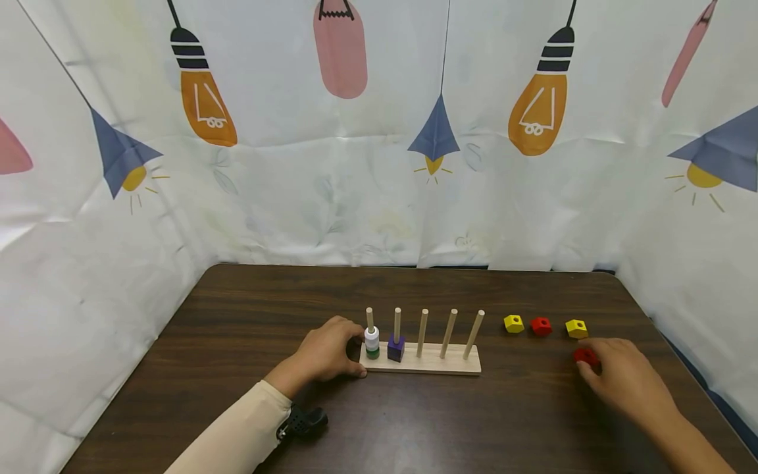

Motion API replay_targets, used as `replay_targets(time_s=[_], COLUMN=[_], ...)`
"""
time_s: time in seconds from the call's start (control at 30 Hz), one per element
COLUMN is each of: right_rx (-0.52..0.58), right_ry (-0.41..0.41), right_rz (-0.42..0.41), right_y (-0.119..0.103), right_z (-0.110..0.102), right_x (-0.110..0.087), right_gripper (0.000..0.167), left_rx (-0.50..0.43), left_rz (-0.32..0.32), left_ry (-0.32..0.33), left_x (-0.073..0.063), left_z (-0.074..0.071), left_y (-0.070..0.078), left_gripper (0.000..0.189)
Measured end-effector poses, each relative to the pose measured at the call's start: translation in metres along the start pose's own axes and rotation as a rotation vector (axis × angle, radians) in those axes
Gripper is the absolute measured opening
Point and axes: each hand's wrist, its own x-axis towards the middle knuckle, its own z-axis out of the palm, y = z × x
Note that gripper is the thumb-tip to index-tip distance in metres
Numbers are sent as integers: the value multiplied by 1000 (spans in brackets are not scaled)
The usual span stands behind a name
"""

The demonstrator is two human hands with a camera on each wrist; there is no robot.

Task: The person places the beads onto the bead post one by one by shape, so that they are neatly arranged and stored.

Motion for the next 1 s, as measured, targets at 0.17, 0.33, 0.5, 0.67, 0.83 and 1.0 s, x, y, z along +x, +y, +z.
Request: replay_targets(time_s=[0.17, 0.33, 0.5, 0.67, 0.83, 1.0], right_rx=[-16, -29, -29, -17, -2, 30], right_ry=[1, 1, -18, -50, -81, -136], right_rz=[-40, -36, -28, -2, 10, 42], right_y=[3, 5, 5, 2, -2, -7], right_z=[2, 1, 1, 1, 2, 2], right_x=[0, 0, 1, 3, 7, 10], right_gripper=[32, 34, 32, 30, 30, 30], left_rx=[-6, -12, -4, -18, -35, -47], left_rz=[-3, -8, 2, 8, 33, 51], left_ry=[3, 6, 11, 2, 6, 8], left_x=[-1, -3, -4, -3, -3, -3], left_z=[-1, -2, -2, -2, -1, -1], left_y=[2, 4, 4, 4, 2, 0], left_gripper=[47, 46, 48, 50, 50, 52])
